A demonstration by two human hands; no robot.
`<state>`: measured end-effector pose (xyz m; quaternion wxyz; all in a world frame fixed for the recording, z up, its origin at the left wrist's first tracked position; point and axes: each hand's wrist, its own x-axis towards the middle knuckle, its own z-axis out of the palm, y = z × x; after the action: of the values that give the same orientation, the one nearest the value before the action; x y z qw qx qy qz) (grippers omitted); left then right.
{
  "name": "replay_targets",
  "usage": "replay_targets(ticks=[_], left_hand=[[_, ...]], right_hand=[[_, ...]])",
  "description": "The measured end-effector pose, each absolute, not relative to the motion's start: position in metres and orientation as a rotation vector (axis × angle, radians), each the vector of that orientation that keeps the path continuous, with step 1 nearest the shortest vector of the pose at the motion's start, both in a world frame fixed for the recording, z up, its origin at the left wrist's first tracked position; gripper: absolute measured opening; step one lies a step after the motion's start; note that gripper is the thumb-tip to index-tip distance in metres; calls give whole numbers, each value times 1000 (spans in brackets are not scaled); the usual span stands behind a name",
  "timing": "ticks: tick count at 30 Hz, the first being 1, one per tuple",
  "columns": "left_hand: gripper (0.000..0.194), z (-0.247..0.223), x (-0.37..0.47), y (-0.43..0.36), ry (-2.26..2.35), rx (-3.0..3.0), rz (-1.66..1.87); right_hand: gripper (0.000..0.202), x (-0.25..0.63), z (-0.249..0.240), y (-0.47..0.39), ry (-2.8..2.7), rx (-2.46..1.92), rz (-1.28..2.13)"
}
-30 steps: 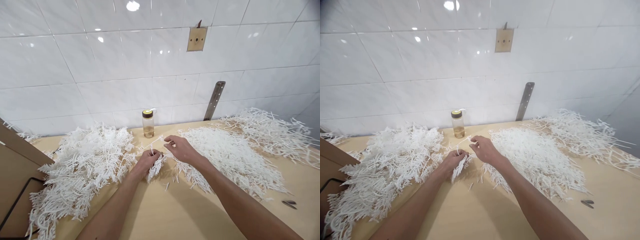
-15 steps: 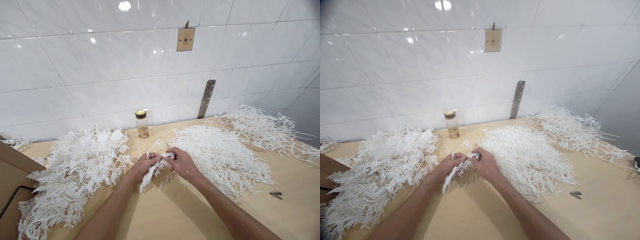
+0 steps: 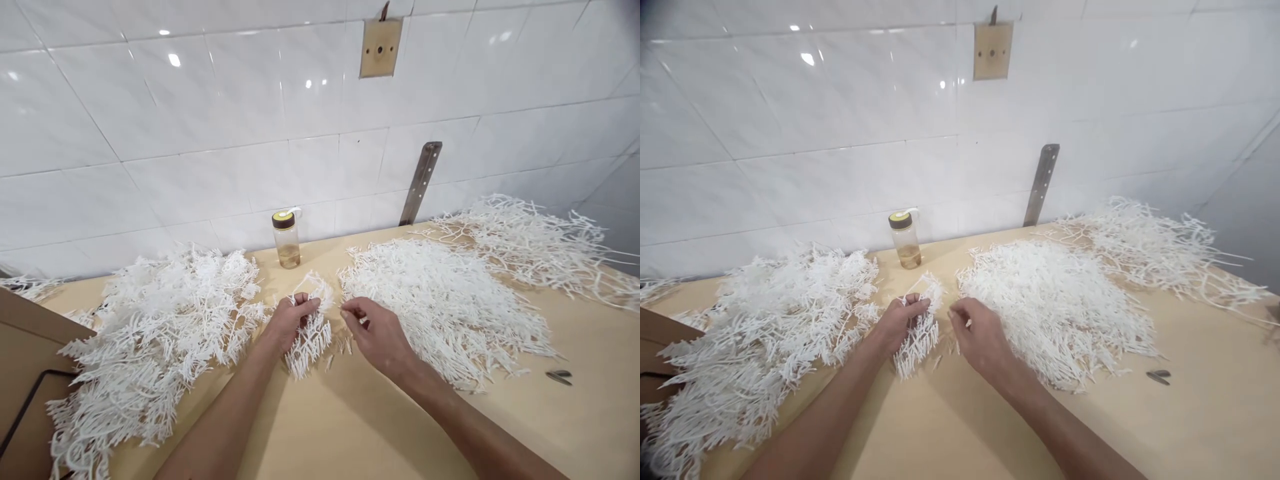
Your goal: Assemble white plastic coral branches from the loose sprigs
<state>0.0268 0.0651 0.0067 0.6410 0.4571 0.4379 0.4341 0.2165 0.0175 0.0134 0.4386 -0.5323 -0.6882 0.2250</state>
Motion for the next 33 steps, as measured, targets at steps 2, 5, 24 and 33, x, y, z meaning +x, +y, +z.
replay_targets(ticks=[2, 5, 24, 33], left_hand=[[44, 7, 23, 69, 995, 990, 1042], [43, 12, 15, 74, 974, 932, 1026], [37, 15, 29, 63, 999, 831, 926], [38, 18, 35, 62, 956, 752, 929]], right_hand=[[22, 215, 10, 1, -2007, -1176, 468], [36, 205, 4, -28, -2350, -979, 364], [42, 246, -22, -1, -1940, -1350, 414], [32, 262, -5, 4, -1661, -1420, 516]])
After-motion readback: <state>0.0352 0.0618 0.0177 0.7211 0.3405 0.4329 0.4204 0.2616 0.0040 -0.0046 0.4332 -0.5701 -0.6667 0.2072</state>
